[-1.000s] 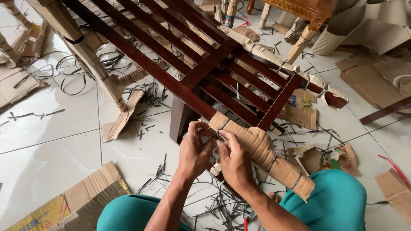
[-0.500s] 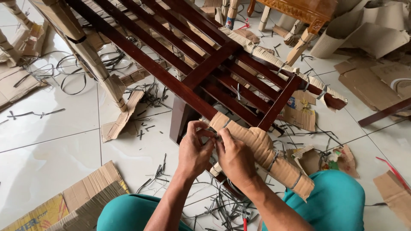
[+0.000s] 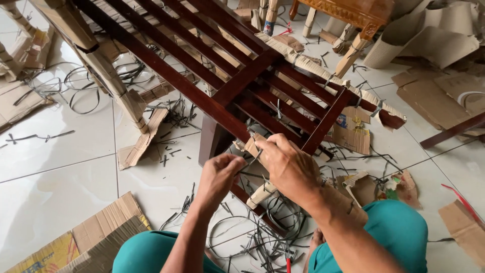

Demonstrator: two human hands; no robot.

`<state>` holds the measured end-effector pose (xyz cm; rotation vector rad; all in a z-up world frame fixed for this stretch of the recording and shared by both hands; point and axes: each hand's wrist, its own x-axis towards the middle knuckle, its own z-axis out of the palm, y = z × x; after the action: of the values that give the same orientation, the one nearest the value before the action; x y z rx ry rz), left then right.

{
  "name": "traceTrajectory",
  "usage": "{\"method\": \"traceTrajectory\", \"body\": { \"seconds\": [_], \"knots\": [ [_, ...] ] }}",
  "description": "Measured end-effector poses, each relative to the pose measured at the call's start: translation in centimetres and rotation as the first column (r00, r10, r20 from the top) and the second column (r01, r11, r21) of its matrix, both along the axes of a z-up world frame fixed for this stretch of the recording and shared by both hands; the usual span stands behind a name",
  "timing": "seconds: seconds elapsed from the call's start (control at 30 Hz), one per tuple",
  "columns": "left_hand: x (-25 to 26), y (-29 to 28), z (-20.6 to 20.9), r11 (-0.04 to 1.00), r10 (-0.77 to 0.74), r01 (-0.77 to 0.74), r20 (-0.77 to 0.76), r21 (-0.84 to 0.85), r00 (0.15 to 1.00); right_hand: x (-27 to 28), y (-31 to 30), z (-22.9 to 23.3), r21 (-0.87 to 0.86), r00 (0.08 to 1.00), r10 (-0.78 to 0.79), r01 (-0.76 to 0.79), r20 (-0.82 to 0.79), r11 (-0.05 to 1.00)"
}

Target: Wrapping a wooden chair with cardboard and securing it with plastic straps for shipping or storage.

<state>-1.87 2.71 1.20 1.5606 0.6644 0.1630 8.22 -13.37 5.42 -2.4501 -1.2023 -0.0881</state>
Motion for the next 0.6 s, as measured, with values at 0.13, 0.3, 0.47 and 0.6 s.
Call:
{"method": "traceTrajectory", "body": {
  "seconds": [0.13, 0.3, 0.47, 0.6],
  "knots": [
    [-0.2, -0.3, 0.4, 0.991, -0.1, 0.101, 0.018, -0.089, 0.995, 1.1, 0.4, -0.3, -0.113, 0.999, 0.043, -0.047, -0.034, 0.993],
    [0.1, 0.1, -0.4, 0.984, -0.123, 0.129, 0.058, -0.119, 0.991, 4.2, 1.2, -1.9, -0.253, 0.995, 0.097, -0.088, 0.02, 0.963],
    [0.4, -1.5, -1.4, 0.986, -0.042, 0.013, 0.179, 0.164, 0.983, 5.8, 1.7, 0.8, -0.171, 0.949, 0.28, -0.303, -0.146, 0.938],
    [1.0, -2.7, -3.0, 0.992, -0.042, 0.001, 0.325, 0.125, 0.945, 5.6, 1.8, 1.5, -0.168, 0.952, 0.306, -0.304, -0.015, 0.938]
  ]
}}
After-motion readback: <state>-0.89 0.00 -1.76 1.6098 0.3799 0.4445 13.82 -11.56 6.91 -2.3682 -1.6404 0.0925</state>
